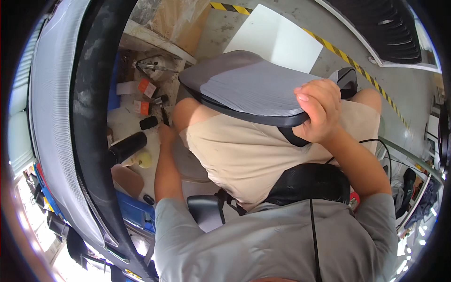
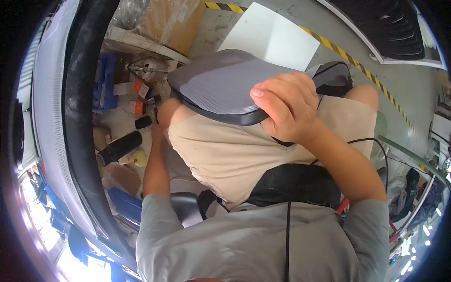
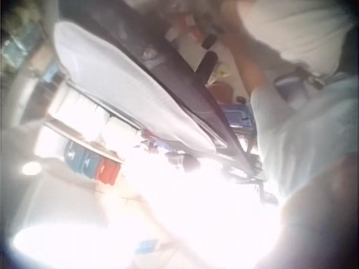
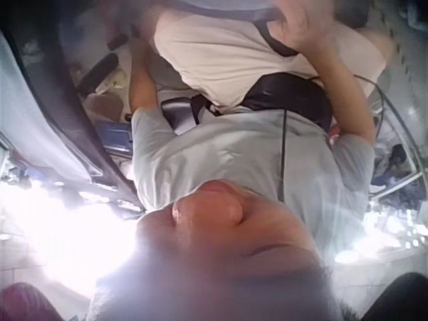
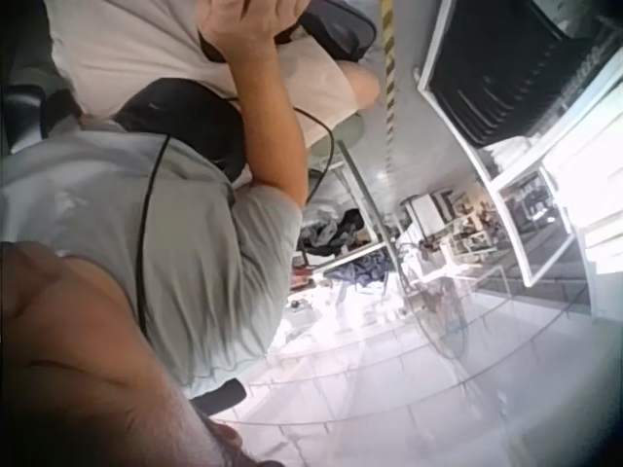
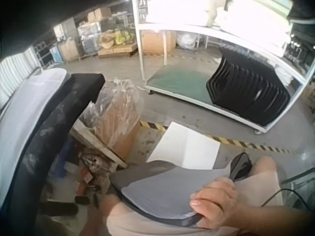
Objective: The recorder is assembling the backrest of an office chair by fitting a mesh panel into a plastic frame and using a mallet to secure the edges.
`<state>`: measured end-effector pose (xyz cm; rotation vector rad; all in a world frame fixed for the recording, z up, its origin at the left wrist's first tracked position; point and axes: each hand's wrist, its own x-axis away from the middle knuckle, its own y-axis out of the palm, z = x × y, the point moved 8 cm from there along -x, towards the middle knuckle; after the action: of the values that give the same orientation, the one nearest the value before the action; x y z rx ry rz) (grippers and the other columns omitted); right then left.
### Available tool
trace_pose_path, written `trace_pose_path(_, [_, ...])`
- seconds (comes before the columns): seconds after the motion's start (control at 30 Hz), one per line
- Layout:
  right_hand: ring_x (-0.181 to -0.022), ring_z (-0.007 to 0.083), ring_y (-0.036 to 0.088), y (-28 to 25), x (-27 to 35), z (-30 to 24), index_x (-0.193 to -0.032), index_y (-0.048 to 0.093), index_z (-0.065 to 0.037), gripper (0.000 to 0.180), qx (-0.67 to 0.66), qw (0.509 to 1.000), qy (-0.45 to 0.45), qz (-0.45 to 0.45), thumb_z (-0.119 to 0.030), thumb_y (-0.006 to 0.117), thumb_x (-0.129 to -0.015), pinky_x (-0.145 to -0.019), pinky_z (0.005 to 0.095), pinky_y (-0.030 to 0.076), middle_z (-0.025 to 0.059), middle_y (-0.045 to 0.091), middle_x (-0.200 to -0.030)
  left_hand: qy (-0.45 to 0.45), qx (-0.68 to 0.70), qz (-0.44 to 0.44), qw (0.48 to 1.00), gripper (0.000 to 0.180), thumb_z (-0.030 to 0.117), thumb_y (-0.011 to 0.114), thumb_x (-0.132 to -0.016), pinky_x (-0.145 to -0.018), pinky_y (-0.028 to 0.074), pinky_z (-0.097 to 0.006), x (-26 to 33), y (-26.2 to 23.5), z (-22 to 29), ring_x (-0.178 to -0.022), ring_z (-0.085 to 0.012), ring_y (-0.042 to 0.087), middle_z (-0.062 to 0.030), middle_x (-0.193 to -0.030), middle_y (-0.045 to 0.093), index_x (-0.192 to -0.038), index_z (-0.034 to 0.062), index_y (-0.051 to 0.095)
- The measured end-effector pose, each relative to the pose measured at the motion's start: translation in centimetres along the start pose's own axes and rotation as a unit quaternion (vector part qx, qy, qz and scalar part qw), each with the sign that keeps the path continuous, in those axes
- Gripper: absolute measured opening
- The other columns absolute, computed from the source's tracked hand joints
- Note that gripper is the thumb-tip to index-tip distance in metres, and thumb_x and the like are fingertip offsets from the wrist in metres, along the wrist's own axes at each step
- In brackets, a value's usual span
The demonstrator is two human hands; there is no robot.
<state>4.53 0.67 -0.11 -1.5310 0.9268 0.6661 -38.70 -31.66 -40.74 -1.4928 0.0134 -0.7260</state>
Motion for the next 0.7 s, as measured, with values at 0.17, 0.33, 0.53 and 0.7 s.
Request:
trace_pose_path(0.17, [-0.081,0.0253,0.066,0.8,-0.8,-0.3,-0.117,0.064,-0.009,0.053,-0.008,0.999,0.019,-0.024,-0.002,0.074,-0.065,-0.072,0.0374,0.047,0.0063,0.069,-0.101,-0.079,0.342,-0.026,0.936,0.049,0.035,0.065,-0.095,-0.079,0.054,-0.042,4.2,-3.3,4.1,-0.085,-0.0287,0.067,-0.0173,-0.094,0.066,-0.115,-0.0078,0.054])
trace_pose_path(0.33, [-0.103,0.0328,0.062,0.1,0.5,0.1,-0.124,0.062,-0.008,0.060,-0.018,0.996,0.052,-0.075,-0.013,0.079,-0.067,-0.091,0.0458,0.045,0.0109,0.066,-0.117,-0.026,0.499,0.058,0.864,0.022,0.022,0.060,-0.102,-0.057,0.040,-0.027,13.2,-7.5,5.9,-0.066,-0.0113,0.051,-0.0029,-0.077,0.058,-0.106,0.0006,0.054])
trace_pose_path(0.53, [-0.101,0.0327,0.063,-0.1,0.3,-1.2,-0.116,0.066,-0.008,0.046,-0.062,0.992,0.066,-0.088,-0.032,0.083,-0.080,-0.089,0.0445,0.047,0.0103,0.068,-0.108,0.091,0.511,0.039,0.854,0.015,0.013,0.060,-0.102,-0.056,0.035,-0.023,27.7,-20.7,10.0,-0.064,-0.0044,0.041,0.0031,-0.077,0.049,-0.110,0.0018,0.052])
trace_pose_path(0.7, [-0.099,0.0336,0.065,-2.2,2.0,-1.8,-0.113,0.067,-0.008,0.040,-0.091,0.985,0.080,-0.119,-0.026,0.082,-0.081,-0.084,0.0434,0.048,0.0109,0.069,-0.108,0.231,0.407,0.050,0.883,0.026,0.008,0.063,-0.099,-0.080,0.049,-0.032,34.9,-24.8,20.5,-0.088,-0.0170,0.057,-0.0102,-0.097,0.061,-0.120,-0.0016,0.052])
